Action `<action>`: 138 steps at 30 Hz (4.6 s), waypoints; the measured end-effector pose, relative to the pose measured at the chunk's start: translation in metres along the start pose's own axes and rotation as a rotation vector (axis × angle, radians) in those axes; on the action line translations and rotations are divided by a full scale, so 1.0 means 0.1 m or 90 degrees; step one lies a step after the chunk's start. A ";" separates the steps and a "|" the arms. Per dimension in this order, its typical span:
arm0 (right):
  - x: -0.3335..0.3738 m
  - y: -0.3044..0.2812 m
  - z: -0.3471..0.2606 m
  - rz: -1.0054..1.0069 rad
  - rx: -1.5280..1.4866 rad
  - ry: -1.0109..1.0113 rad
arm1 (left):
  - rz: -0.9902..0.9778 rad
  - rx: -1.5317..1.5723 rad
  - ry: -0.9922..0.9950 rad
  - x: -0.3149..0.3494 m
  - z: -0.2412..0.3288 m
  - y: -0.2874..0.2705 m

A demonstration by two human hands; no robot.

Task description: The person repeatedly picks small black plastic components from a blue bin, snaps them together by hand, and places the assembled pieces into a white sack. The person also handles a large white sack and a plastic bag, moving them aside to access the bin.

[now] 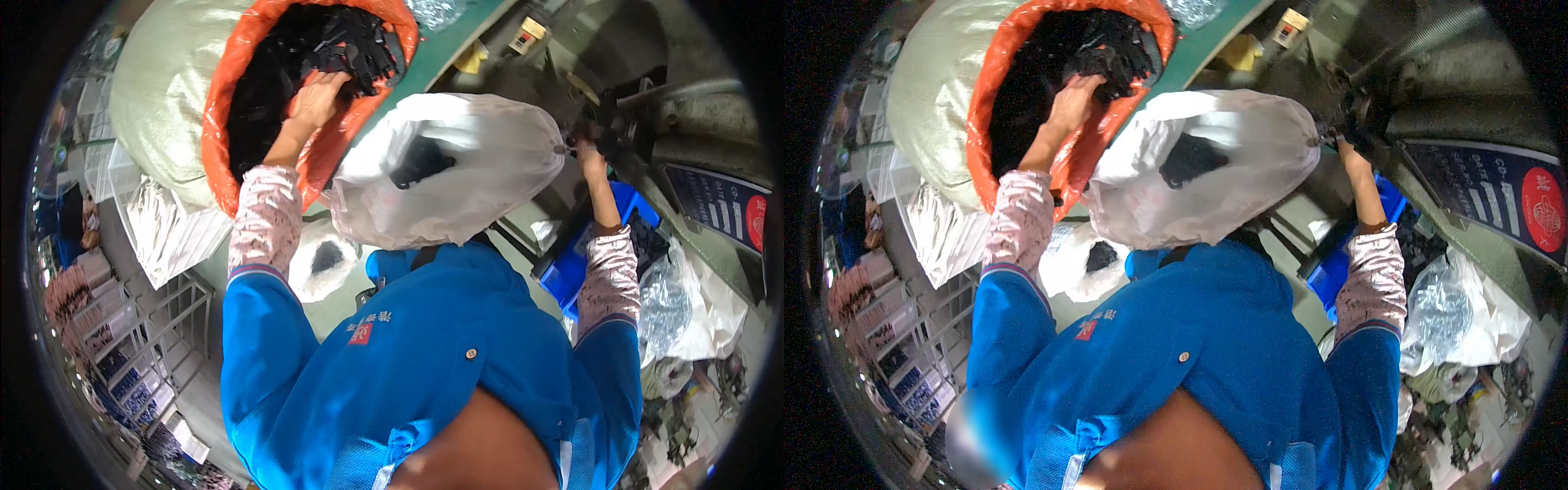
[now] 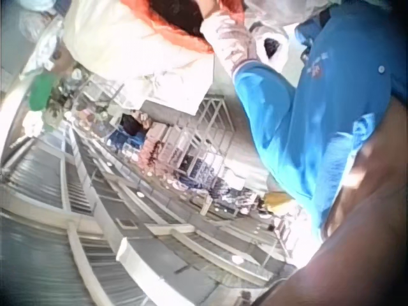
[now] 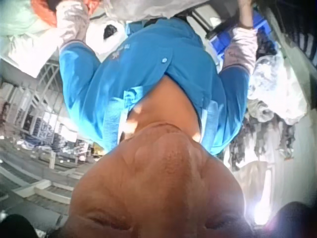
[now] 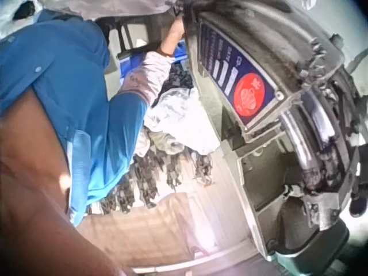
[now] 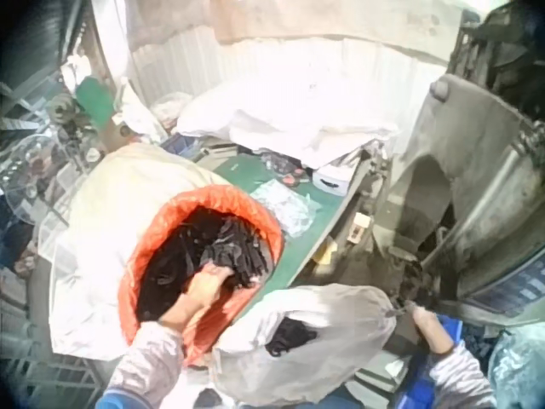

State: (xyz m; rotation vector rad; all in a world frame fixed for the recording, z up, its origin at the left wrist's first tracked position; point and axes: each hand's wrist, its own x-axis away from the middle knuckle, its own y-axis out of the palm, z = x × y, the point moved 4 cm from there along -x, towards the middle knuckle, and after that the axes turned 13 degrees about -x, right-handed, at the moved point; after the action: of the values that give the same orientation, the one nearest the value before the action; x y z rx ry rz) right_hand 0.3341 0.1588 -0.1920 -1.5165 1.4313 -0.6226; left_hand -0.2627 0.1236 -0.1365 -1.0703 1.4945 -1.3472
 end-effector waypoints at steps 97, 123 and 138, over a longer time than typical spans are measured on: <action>2.36 -1.13 0.43 -0.147 0.034 0.396 | -0.317 1.110 -0.020 0.24 5.04 -1.17; 1.77 -1.67 -1.18 -0.163 -0.975 0.226 | 0.065 0.845 -0.095 0.47 4.33 -1.46; 1.49 -1.50 -1.23 -0.225 -0.898 0.184 | -0.154 1.170 -0.222 0.54 4.22 -1.12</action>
State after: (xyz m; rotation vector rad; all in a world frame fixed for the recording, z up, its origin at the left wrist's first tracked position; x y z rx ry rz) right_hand 0.3302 -0.0336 -0.0417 -2.8806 1.9616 0.1107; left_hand 0.1314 -0.0545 -0.0577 -0.1463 -0.4158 -1.7615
